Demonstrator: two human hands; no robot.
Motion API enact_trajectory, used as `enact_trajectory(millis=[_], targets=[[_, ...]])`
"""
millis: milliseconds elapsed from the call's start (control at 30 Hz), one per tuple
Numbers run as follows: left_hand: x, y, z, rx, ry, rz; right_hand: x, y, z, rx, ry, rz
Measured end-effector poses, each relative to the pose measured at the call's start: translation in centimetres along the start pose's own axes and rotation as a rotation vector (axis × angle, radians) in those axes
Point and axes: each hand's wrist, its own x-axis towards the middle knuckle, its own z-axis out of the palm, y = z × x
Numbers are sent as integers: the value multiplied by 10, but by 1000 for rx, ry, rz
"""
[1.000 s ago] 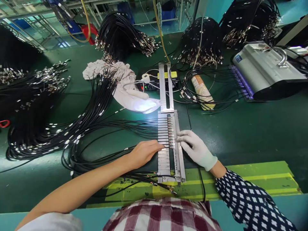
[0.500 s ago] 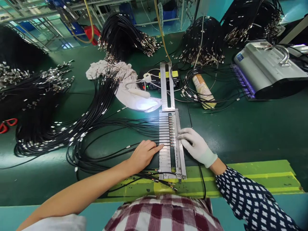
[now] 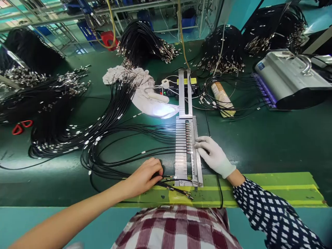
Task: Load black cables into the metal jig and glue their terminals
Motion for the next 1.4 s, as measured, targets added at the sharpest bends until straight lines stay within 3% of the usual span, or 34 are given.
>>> enact_trajectory(millis=[133, 233, 367, 600, 833, 1033, 1267, 1400], targets=[[18, 0, 8, -198, 247, -45, 2, 0, 0, 4, 1, 9], [46, 10, 13, -201, 385, 54, 2, -2, 0, 2, 3, 19], [70, 19, 20, -116, 365, 188, 2, -3, -1, 16, 10, 18], [66, 0, 12, -45, 328, 312, 2, -1, 0, 18, -9, 20], [77, -3, -5, 71, 238, 410, 3, -3, -2, 47, -4, 29], [80, -10, -2, 73, 211, 488, 3, -4, -3, 73, 2, 45], [73, -11, 14, 291, 348, 503, 5, -5, -4, 88, 6, 42], [59, -9, 17, 447, 402, 395, 6, -4, -4, 98, 4, 39]])
